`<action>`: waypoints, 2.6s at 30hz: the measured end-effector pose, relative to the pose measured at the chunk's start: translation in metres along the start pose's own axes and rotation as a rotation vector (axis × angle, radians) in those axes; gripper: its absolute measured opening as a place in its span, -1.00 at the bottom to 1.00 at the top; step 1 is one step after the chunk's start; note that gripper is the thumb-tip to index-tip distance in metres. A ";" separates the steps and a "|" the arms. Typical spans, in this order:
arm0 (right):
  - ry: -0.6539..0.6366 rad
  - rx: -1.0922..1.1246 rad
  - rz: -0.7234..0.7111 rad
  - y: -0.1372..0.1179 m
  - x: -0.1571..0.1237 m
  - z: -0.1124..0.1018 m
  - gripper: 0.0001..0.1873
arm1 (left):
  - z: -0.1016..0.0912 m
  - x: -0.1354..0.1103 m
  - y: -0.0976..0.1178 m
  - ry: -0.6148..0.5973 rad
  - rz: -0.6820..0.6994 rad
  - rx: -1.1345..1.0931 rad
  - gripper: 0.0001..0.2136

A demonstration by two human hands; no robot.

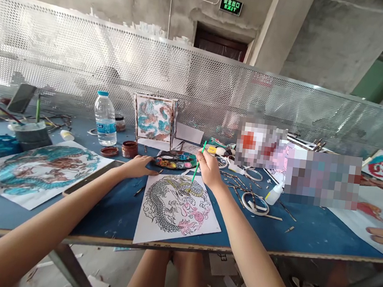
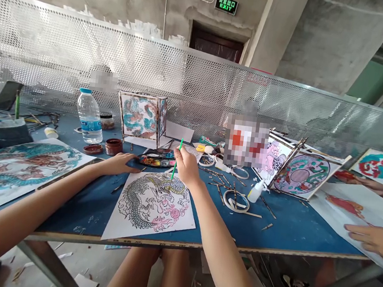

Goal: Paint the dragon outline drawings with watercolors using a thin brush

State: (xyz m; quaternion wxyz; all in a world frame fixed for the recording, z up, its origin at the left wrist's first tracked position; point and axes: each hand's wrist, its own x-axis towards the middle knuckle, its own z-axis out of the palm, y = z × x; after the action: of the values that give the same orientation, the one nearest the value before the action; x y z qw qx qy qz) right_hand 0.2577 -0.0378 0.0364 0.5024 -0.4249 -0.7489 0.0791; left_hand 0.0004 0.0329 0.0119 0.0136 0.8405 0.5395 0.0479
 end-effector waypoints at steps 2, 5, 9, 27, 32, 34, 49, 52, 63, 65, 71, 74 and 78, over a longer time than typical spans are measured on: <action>-0.034 0.011 -0.007 -0.001 0.000 0.000 -0.64 | 0.001 0.001 -0.001 0.007 0.002 -0.002 -0.29; -0.045 -0.017 -0.014 -0.002 0.000 -0.001 -0.64 | 0.001 0.001 -0.001 0.007 0.006 0.008 -0.30; -0.021 0.000 -0.007 -0.002 0.000 -0.001 -0.64 | 0.000 0.000 0.000 -0.005 0.011 0.005 -0.28; -0.066 0.050 0.032 -0.004 -0.001 0.004 -0.68 | 0.002 0.001 -0.001 0.010 0.004 0.005 -0.29; -0.049 0.072 0.030 -0.005 -0.001 0.003 -0.70 | 0.002 0.001 -0.001 0.010 0.006 0.017 -0.29; -0.051 0.069 0.032 -0.004 0.000 0.004 -0.69 | 0.002 0.001 -0.001 0.010 0.004 0.022 -0.30; -0.077 0.101 0.066 -0.005 -0.001 0.007 -0.69 | 0.006 0.003 -0.005 0.020 0.009 0.009 -0.28; -0.059 0.103 0.057 -0.004 -0.001 0.007 -0.70 | 0.007 0.004 -0.006 0.019 0.018 0.008 -0.27; -0.042 0.109 0.046 -0.004 0.000 0.006 -0.67 | 0.005 0.003 -0.004 0.014 0.026 0.005 -0.26; -0.033 0.145 0.054 -0.004 -0.001 0.006 -0.67 | 0.004 0.002 -0.003 0.021 0.024 0.003 -0.28; -0.086 0.116 0.056 -0.005 -0.002 0.009 -0.69 | 0.004 0.003 -0.003 0.005 0.012 0.024 -0.26; -0.082 0.091 0.050 -0.005 -0.002 0.009 -0.66 | 0.003 0.003 -0.003 -0.009 0.014 0.030 -0.25; -0.062 0.118 0.054 -0.005 -0.001 0.008 -0.71 | 0.002 0.002 -0.002 -0.005 0.010 0.024 -0.26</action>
State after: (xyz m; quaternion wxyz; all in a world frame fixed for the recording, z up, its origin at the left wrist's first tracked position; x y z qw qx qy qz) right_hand 0.2483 -0.0391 0.0341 0.5009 -0.4119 -0.7463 0.1500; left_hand -0.0004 0.0354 0.0098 0.0047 0.8433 0.5359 0.0395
